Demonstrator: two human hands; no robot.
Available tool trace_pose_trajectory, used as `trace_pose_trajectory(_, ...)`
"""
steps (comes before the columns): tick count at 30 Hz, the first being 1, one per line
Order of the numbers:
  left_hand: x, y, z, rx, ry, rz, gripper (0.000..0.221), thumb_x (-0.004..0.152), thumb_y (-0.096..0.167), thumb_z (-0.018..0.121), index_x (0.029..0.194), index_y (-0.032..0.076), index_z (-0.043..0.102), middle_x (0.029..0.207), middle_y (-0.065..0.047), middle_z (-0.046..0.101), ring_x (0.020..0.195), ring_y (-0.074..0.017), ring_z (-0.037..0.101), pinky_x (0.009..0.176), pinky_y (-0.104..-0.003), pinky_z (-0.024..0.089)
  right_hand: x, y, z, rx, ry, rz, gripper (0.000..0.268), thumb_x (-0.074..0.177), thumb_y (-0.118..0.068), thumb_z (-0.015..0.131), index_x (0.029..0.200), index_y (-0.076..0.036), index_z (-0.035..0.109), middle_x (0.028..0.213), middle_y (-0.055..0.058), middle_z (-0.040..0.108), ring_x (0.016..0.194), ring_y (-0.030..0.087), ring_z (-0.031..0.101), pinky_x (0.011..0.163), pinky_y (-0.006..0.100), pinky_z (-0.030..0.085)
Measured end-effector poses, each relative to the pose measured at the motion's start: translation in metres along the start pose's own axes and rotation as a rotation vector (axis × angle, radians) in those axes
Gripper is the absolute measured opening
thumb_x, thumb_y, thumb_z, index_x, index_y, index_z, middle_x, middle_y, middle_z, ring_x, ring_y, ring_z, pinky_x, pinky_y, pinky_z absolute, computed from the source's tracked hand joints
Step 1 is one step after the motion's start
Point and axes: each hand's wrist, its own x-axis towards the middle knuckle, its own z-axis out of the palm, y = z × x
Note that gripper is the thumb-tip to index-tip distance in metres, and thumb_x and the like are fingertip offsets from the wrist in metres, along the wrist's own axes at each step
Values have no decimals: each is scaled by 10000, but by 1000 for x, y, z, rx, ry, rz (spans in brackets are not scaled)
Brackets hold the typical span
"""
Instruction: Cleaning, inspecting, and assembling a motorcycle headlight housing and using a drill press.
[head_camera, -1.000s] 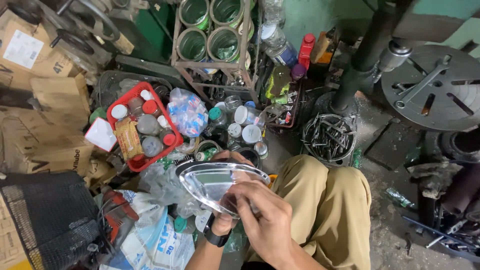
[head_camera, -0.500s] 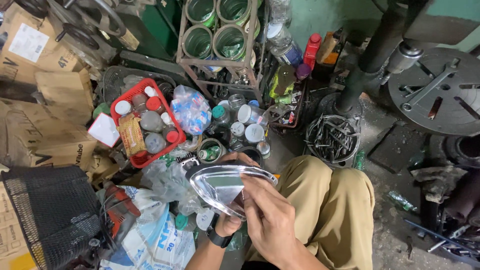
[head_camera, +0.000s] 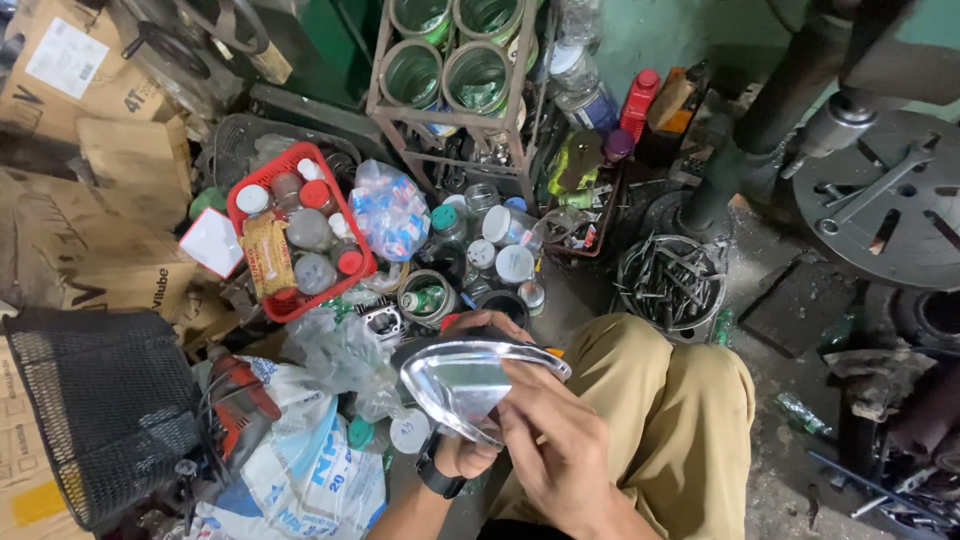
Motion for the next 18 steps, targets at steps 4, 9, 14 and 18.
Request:
trace_pose_trajectory(4, 0, -1, -2, -29, -14, -23, 1217, 687, 689, 889, 1519, 47, 275, 1313, -156, 492, 1215, -306, 556, 1095, -481, 503, -3, -5, 4, 76, 160, 179, 225, 868, 65, 685, 1092, 58, 706, 1150, 168, 755, 963, 229, 758, 773, 311, 581)
trace_pose_trajectory(9, 2, 5, 2, 1, -92, -82, 1180, 723, 665, 876, 1525, 70, 247, 1332, -154, 489, 1249, -295, 554, 1142, -452, 481, -3, -4, 4, 55, 148, 399, 270, 807, 69, 690, 1076, 78, 697, 1060, 127, 758, 773, 119, 731, 654, 244, 567)
trace_pose_trajectory(14, -1, -5, 3, -49, -13, 45, 1214, 647, 618, 935, 1512, 53, 298, 1286, -198, 545, 1191, -335, 605, 1058, -483, 535, -7, -1, 5, 411, 94, 541, 128, 874, 103, 627, 964, 96, 717, 878, 100, 699, 794, 112, 638, 684, 242, 526)
trace_pose_trajectory(18, -4, -7, 7, -122, -24, 79, 1198, 657, 585, 943, 1547, 56, 341, 1219, -183, 566, 1080, -297, 588, 1023, -448, 495, -16, -2, 11, 341, 167, 505, 147, 884, 103, 625, 1001, 93, 715, 933, 92, 743, 836, 117, 687, 716, 238, 548)
